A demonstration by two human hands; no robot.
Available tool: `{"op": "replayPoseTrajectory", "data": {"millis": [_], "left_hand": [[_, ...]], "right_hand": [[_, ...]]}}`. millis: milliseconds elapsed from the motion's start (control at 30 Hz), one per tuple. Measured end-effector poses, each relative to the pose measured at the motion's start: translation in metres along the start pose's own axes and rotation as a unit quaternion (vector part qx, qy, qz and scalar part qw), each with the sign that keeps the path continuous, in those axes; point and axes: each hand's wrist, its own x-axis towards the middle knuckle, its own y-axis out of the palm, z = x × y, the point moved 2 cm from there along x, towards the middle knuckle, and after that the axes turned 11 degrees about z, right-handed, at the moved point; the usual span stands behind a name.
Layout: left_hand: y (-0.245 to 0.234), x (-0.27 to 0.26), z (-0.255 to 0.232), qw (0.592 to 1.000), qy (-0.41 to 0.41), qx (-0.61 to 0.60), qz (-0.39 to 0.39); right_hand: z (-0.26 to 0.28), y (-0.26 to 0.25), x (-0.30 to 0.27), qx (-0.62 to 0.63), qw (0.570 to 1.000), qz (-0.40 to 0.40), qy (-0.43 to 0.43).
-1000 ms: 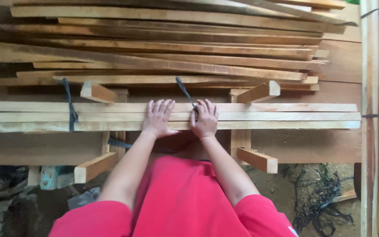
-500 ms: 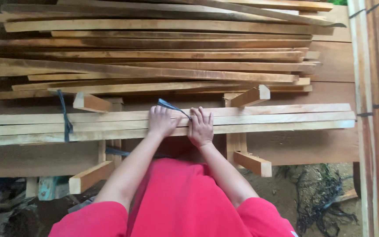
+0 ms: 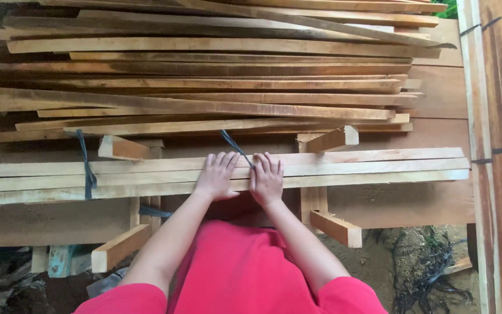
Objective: Bundling wooden slats together using black rubber straps and arranging them on a workbench.
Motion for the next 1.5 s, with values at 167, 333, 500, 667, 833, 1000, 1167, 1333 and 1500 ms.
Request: {"op": "replayPoseTrajectory", "data": {"millis": [167, 333, 500, 667, 833, 1000, 1167, 1333, 1500], "left_hand": [[0.012, 0.003, -0.008, 0.999, -0.036, -0.006, 0.017], [0.013, 0.003, -0.005, 0.999, -0.030, -0.010, -0.030], [0.008, 0.000, -0.005, 0.999, -0.032, -0.027, -0.008], [0.007, 0.002, -0.006, 0.998, -0.039, -0.033, 0.032], [0.007, 0.004, -0.007, 0.998, -0.044, -0.010, 0.033], [0.007, 0.002, -0.008, 0.999, -0.039, -0.020, 0.018], [-0.003, 0.001, -0.008, 0.997, -0.049, -0.024, 0.056], [0.010, 0.002, -0.005, 0.998, -0.043, -0.021, 0.045], [0.002, 0.003, -0.003, 0.996, -0.043, -0.068, 0.027]], "right_hand": [[-0.006, -0.013, 0.033, -0.017, 1.000, -0.004, -0.021], [-0.038, 0.022, 0.064, 0.004, 0.993, 0.097, 0.060], [-0.063, 0.055, 0.084, 0.048, 0.943, 0.310, 0.115], [-0.056, 0.034, 0.086, 0.056, 0.942, 0.306, 0.122], [-0.032, -0.009, 0.076, 0.080, 0.963, 0.228, 0.122], [-0.001, -0.063, 0.036, 0.374, 0.927, -0.030, 0.016], [0.001, -0.070, -0.037, 0.411, 0.890, 0.189, 0.055], [-0.023, -0.033, -0.062, 0.365, 0.833, 0.403, 0.103], [-0.067, 0.098, -0.094, 0.218, 0.782, 0.567, 0.142]]}}
